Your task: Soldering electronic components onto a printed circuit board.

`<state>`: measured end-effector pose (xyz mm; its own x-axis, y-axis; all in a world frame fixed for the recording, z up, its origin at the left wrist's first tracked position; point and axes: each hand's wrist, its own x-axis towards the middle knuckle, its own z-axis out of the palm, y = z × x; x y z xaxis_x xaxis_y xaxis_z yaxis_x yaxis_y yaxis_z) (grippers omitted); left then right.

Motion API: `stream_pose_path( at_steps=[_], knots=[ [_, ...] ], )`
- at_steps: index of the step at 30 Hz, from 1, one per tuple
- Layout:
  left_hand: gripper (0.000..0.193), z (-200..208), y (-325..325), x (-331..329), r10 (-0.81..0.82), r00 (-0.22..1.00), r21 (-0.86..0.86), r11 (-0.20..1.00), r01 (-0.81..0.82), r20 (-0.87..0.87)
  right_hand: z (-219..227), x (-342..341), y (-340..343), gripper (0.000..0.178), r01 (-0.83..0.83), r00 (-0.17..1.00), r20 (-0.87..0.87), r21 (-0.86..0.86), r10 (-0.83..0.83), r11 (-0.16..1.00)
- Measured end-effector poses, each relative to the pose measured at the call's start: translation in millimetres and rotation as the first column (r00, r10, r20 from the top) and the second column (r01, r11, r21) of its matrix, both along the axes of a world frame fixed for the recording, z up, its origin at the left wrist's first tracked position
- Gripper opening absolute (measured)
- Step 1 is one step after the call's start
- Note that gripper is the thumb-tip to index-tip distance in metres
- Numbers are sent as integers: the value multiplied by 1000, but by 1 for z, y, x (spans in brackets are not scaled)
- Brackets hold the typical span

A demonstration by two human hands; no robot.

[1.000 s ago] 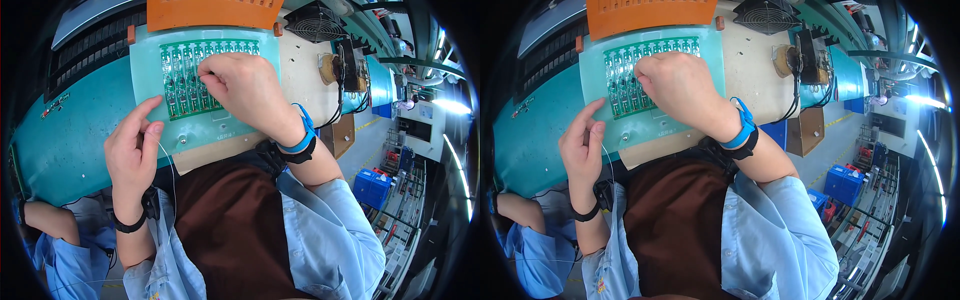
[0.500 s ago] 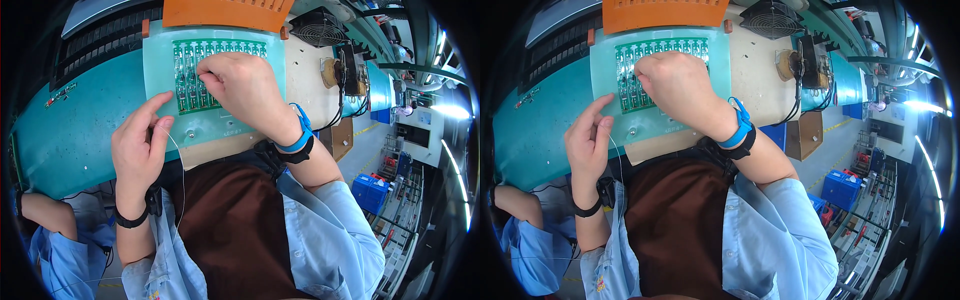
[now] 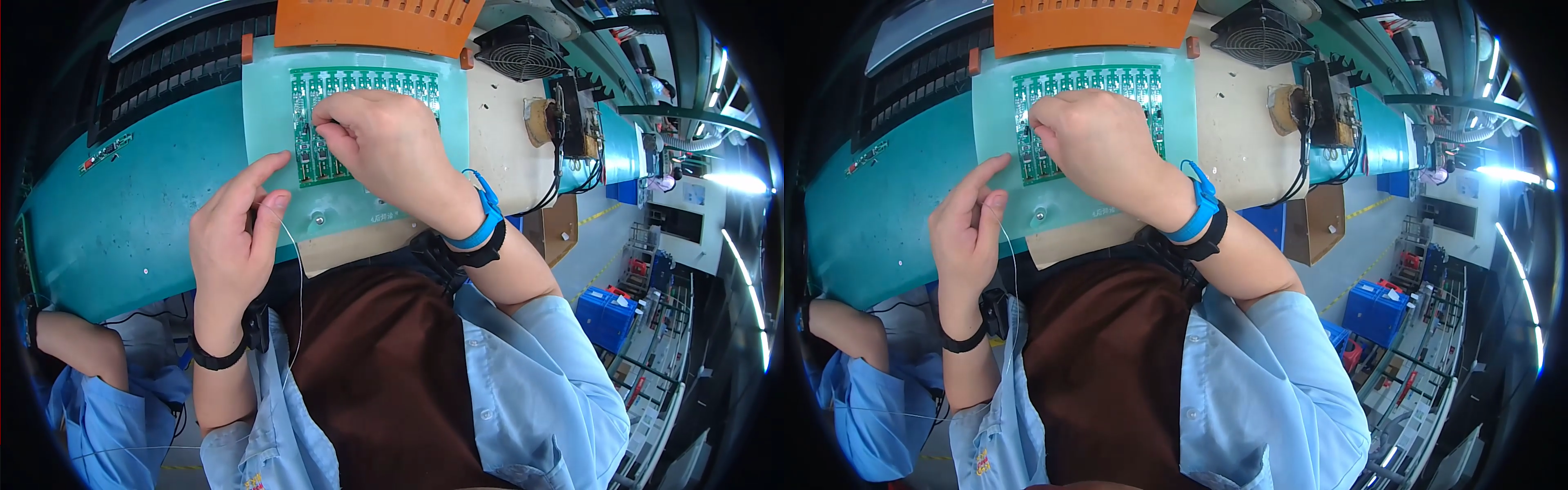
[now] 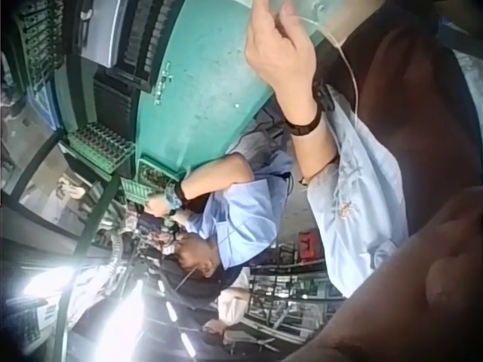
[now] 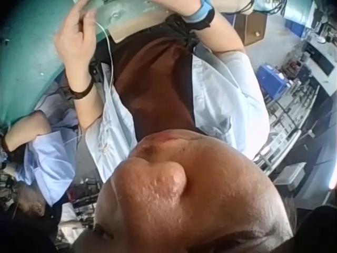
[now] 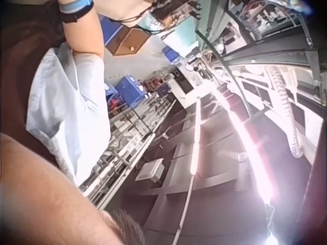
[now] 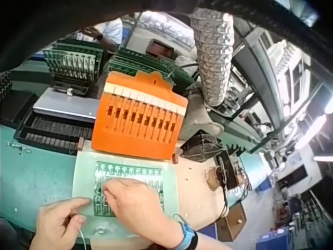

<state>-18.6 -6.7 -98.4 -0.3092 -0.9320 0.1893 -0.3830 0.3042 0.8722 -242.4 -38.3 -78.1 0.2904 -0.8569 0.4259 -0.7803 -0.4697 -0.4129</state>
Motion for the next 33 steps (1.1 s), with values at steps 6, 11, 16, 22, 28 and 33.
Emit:
stream_pose_path(
  at_steps=[6, 11, 16, 22, 28, 33],
  knots=[
    [30, 0, 1, 2, 0, 1000, 22, 1000, 0, -21, 2, 3, 1, 5, 25, 1000, 18, 60, -26, 998],
    [29, 3, 1, 2, -9, 1000, 45, 999, 9, -2, -1, 11, 1, 5, 38, 999, -32, 53, -36, 998],
    [30, 0, 1, 0, 0, 1000, 15, 1000, 0, -13, -2, 13, -1, 5, 7, 1000, 0, 1, -7, 1000],
    [29, 1, 2, 1, -5, 1000, 9, 1000, 5, -5, -1, 12, -1, 6, -7, 1000, 9, 16, 6, 1000],
    [30, 1, 0, 3, 0, 1000, 73, 997, 1, -11, 4, 6, 5, 6, 22, 1000, 14, -1, -22, 1000],
    [32, -6, -2, 3, -6, 999, 20, 1000, 7, -37, 12, -21, 20, 9, 31, 998, 51, 27, -32, 999]
  ],
)
